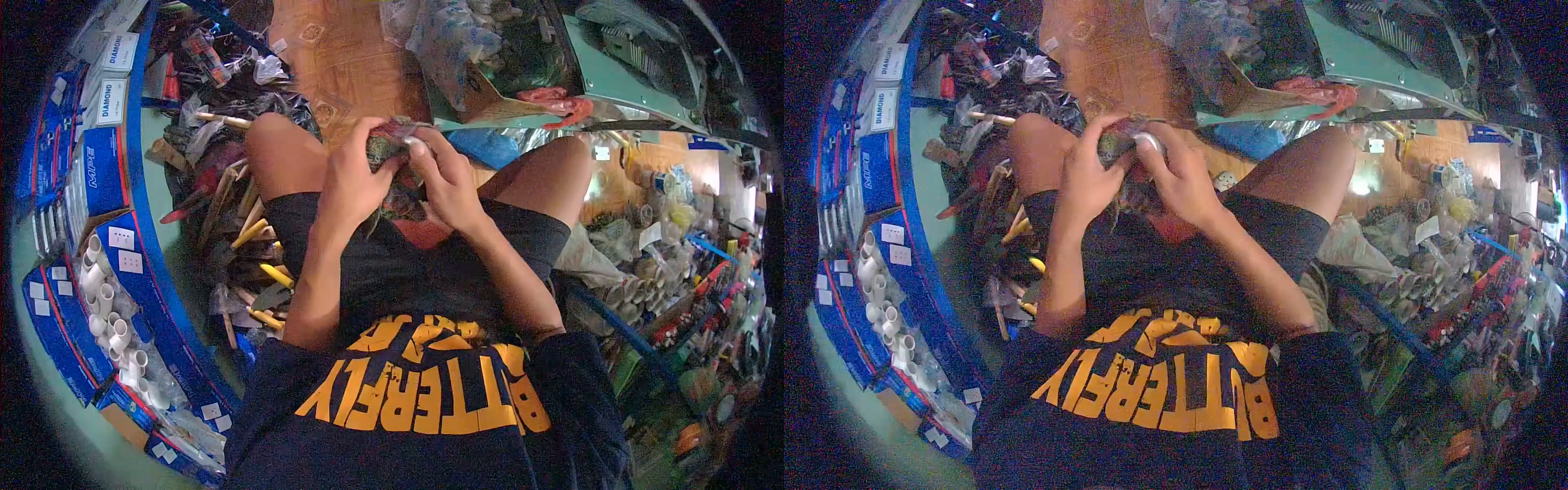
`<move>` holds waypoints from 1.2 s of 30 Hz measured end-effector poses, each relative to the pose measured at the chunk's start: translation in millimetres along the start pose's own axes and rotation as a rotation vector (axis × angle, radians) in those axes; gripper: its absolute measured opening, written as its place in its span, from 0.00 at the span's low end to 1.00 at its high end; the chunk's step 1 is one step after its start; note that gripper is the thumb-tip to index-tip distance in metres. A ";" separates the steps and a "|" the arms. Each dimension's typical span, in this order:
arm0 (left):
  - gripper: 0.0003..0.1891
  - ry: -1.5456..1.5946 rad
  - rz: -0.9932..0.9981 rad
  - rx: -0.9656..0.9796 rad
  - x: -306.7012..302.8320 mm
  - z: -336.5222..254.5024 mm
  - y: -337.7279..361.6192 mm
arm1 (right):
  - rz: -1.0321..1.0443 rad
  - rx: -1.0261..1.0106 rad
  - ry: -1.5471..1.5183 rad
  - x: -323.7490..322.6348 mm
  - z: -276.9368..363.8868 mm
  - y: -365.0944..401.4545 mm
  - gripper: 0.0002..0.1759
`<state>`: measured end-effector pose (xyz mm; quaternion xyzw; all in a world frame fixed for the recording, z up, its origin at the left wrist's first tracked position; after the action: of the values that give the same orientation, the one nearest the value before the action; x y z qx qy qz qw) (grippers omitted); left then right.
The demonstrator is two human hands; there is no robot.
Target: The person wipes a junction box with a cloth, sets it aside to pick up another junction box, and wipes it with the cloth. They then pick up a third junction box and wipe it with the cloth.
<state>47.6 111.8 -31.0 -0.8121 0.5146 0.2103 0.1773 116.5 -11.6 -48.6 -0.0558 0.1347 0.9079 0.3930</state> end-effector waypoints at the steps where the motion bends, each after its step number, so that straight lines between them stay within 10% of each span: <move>1: 0.26 -0.042 -0.010 0.036 1.2 -1.7 -1.2 | 0.002 0.027 -0.002 0.6 -4.2 -0.9 0.17; 13: 0.38 0.014 -0.026 0.302 -19.5 -39.9 3.9 | -0.046 -0.013 -0.277 3.8 -10.7 -6.3 0.18; 26: 0.24 -0.006 -0.291 -0.039 -22.9 6.1 9.1 | 0.114 0.158 -0.347 8.4 -24.0 -13.9 0.20; 36: 0.24 -0.151 0.076 -0.194 -32.5 7.9 23.6 | 0.243 0.096 -0.270 13.4 -30.0 -12.5 0.28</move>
<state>12.4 130.9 -22.3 -0.7871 0.5076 0.3262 0.1282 116.2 -2.7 -82.6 0.1020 0.1298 0.9404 0.2972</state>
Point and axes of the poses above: each hand's wrist, its own y-axis away from the middle knuckle, its own x-axis out of the palm, z = x × y, the point moved 8 cm from there along -y, towards the middle knuckle, and after that the axes turned 7 degrees about x, right-handed, at the moved point
